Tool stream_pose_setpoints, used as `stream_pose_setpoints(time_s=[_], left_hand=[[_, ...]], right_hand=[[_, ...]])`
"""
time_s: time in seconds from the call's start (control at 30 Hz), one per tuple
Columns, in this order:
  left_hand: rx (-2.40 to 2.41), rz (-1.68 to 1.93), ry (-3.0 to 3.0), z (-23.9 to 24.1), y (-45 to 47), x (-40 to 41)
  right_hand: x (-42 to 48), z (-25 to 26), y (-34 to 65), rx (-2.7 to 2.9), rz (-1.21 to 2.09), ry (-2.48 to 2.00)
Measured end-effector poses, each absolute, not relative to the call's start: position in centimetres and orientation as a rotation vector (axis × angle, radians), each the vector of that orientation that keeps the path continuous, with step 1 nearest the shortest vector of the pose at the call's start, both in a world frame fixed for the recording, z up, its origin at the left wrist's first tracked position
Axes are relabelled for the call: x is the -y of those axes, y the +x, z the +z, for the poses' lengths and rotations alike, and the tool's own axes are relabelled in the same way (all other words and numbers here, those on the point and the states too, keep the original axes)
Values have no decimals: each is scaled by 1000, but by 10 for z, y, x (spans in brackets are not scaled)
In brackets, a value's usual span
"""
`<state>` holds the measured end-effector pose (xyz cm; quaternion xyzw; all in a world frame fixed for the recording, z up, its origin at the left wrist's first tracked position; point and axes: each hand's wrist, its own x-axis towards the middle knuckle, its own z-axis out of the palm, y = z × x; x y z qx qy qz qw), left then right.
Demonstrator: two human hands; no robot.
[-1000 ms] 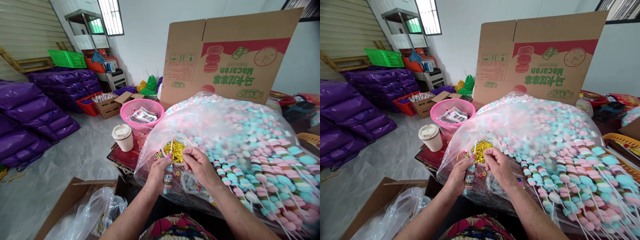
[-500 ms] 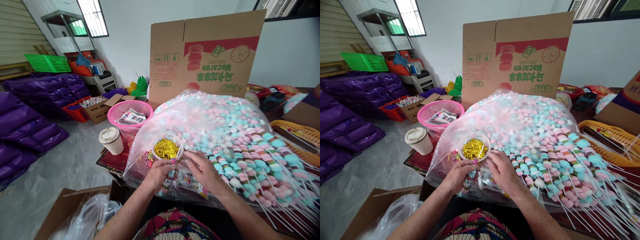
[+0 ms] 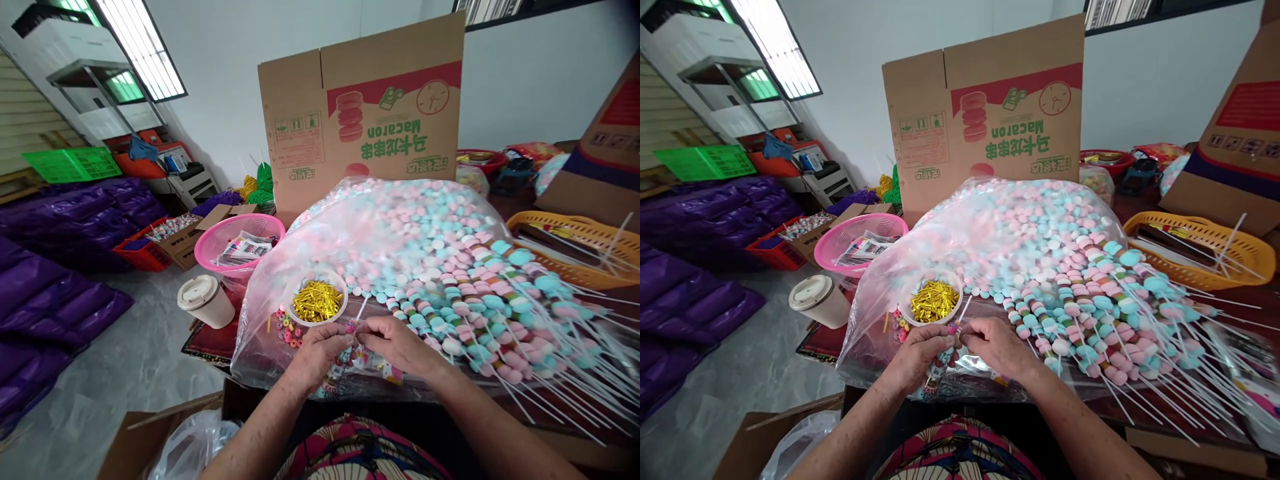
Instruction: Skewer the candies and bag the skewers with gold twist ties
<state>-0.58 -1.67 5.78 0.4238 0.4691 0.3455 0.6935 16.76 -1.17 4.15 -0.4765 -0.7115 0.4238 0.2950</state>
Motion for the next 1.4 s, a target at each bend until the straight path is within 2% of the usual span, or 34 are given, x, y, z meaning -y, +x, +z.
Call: stream_pose_setpoints(time_s=[0.13,0.33,0.5,0.7,0.8,0.97,1.1,1.4], left_hand=[[-1162,766,831,52,2,15],[-1108,786,995,52,15,15],[-1071,770,1209,45,5,21],[-1130,871,1077,28,0,25],[-1004,802,868,28,-4,22],[-624,489,652,33,-11,16],[-621,566,570,36,-6,16],[-836,863,484,43,11,20]], right_hand=[[27,54,176,1745,822,-1356],[34,55,157,1678,967,-1132],[28,47,149,1741,1057,-1238],[37,26,138,1667,643,-1431],[42,31,144,1612,821,-1403],[38,65,164,1972,1222,-926],[32,61,159,1650,1518,-996],[35,33,145,1168,1386,-1237]])
